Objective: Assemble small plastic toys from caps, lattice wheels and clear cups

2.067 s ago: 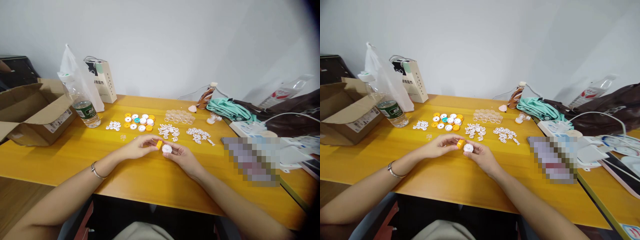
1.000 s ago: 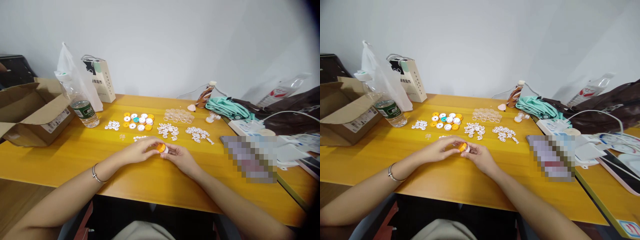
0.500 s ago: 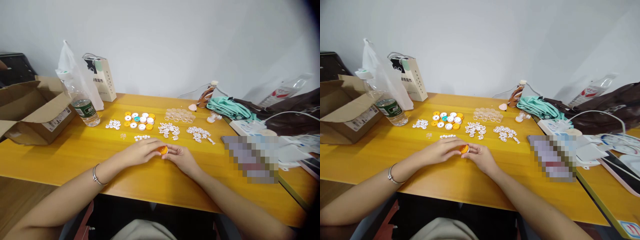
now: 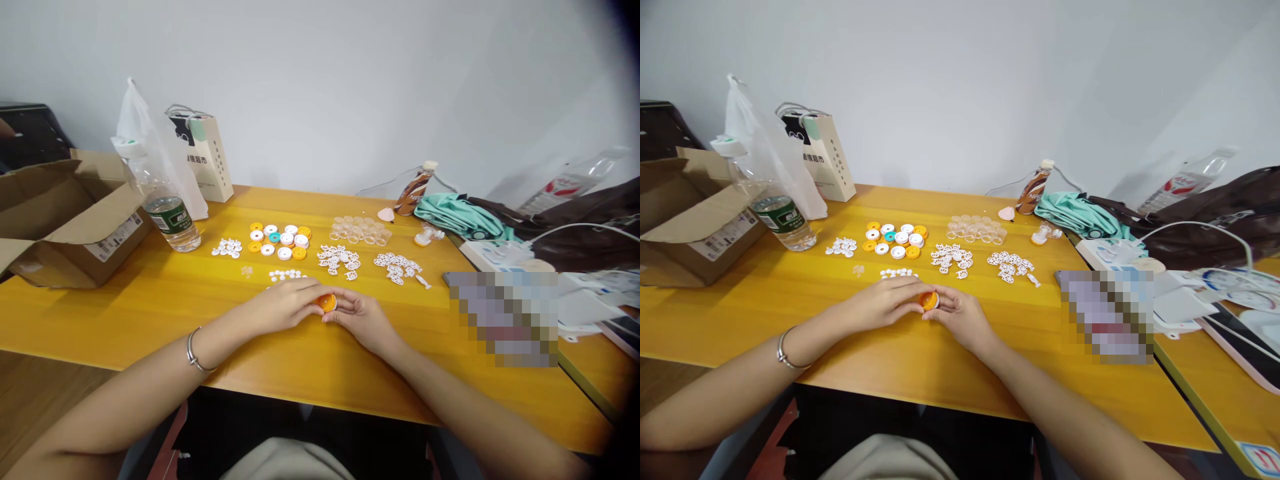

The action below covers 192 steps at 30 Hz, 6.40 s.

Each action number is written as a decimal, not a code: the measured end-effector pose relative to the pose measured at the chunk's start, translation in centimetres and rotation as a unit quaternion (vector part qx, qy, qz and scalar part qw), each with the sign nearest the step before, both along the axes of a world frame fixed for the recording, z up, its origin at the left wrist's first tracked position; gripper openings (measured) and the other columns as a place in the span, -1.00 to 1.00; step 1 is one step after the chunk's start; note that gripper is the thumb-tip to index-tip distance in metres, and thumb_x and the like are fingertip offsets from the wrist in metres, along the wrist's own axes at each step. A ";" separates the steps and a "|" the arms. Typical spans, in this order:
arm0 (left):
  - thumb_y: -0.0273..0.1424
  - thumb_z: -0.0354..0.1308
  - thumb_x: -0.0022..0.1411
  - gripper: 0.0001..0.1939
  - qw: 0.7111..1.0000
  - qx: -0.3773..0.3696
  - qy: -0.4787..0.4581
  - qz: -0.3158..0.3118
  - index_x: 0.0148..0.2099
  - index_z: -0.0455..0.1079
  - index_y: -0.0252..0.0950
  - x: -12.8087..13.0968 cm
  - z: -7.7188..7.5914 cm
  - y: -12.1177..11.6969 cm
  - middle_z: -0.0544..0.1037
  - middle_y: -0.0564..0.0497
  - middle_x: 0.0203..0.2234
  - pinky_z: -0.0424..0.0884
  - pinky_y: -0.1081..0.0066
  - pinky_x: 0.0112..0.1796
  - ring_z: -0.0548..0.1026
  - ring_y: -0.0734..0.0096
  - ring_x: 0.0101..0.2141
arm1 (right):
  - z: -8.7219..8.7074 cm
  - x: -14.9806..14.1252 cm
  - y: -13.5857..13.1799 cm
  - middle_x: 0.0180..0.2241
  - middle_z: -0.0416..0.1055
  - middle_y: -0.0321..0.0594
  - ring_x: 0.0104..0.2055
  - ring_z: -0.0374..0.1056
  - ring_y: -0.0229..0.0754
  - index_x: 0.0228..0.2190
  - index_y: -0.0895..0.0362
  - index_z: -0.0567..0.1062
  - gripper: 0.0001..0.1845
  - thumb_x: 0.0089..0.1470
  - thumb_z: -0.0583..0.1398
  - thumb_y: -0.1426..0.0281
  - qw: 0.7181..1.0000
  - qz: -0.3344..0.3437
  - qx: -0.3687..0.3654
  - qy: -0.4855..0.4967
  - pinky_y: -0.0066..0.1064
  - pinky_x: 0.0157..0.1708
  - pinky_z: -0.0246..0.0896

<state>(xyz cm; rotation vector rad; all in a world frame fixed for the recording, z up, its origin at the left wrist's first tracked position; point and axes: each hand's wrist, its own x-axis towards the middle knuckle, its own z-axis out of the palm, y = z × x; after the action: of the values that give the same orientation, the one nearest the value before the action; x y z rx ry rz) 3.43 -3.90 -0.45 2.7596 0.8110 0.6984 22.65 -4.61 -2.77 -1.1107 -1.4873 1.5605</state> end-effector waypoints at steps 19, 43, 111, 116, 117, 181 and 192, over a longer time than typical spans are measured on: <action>-0.31 -0.05 0.27 -0.69 1.000 -0.028 -0.003 -0.001 0.01 0.29 -0.30 -0.1 0.2 -0.1 0.44 -0.08 -0.32 0.33 0.41 -0.28 0.40 0.40 -0.31 | 0.2 -0.1 -0.4 -0.34 0.53 -0.31 -0.28 0.42 -0.18 -0.28 0.09 0.50 -0.63 -0.28 0.29 0.43 1.000 -0.006 0.000 -0.010 -0.31 -0.14 0.27; -0.26 0.02 0.22 -0.70 0.993 -0.093 -0.055 0.048 -0.05 0.32 -0.29 0.1 0.4 0.0 0.46 -0.08 -0.27 0.35 0.30 -0.19 0.42 0.33 -0.23 | -0.3 -0.1 -0.2 -0.43 0.53 -0.32 -0.33 0.45 -0.20 -0.30 0.08 0.32 -0.58 -0.25 0.33 0.36 0.998 -0.019 -0.016 0.051 -0.28 -0.15 0.26; -0.34 0.02 0.22 -0.75 0.988 -0.098 -0.043 0.116 -0.10 0.35 -0.35 0.8 0.2 -1.0 0.48 -0.09 -0.31 0.37 0.31 -0.22 0.43 0.34 -0.28 | -0.4 0.0 -0.9 -0.23 0.52 -0.31 -0.15 0.43 -0.10 -0.14 0.01 0.47 -0.57 -0.15 0.27 0.38 0.995 -0.039 0.086 -0.010 -0.21 -0.04 0.29; -0.33 0.00 0.23 -0.74 0.989 -0.086 -0.047 0.107 -0.07 0.34 -0.33 0.9 -0.1 -1.0 0.47 -0.09 -0.30 0.37 0.30 -0.22 0.43 0.33 -0.28 | -0.5 0.1 -0.9 -0.22 0.52 -0.33 -0.14 0.43 -0.08 -0.15 -0.02 0.48 -0.59 -0.14 0.26 0.37 0.994 -0.047 0.093 -0.027 -0.17 -0.03 0.28; -0.32 0.00 0.24 -0.73 0.990 -0.083 -0.049 0.105 -0.06 0.33 -0.32 0.9 -0.2 -1.1 0.47 -0.09 -0.29 0.36 0.30 -0.22 0.42 0.33 -0.27 | -0.5 0.1 -0.9 -0.22 0.52 -0.33 -0.14 0.43 -0.07 -0.15 -0.02 0.48 -0.59 -0.14 0.26 0.37 0.994 -0.048 0.096 -0.032 -0.16 -0.04 0.29; -0.10 0.10 0.11 -0.50 0.990 -0.138 -0.024 0.020 0.03 0.26 -0.28 0.4 0.0 -0.5 0.39 -0.09 -0.20 0.30 0.32 -0.12 0.37 0.29 -0.16 | 1.8 9.6 4.1 -0.45 0.47 -0.18 -0.40 0.35 -0.15 -0.51 0.12 0.47 -0.79 -0.04 0.10 0.29 0.824 -0.137 0.297 -0.463 -0.38 -0.40 0.17; -0.38 0.01 0.24 -0.80 0.983 -0.054 -0.163 0.065 -0.13 0.37 -0.31 0.7 -0.7 0.0 0.49 -0.04 -0.35 0.37 0.39 -0.26 0.44 0.43 -0.33 | 2.7 1.9 1.9 -0.46 0.43 -0.28 -0.43 0.32 -0.29 -0.39 0.13 0.48 -0.78 -0.05 0.21 0.23 0.987 0.050 0.147 -0.041 -0.39 -0.31 0.24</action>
<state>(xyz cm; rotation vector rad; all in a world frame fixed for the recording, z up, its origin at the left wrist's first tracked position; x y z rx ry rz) 4.14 -3.93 -1.18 2.4219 0.9275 1.0613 24.56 -2.75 -0.08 -0.9505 -1.7865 1.3189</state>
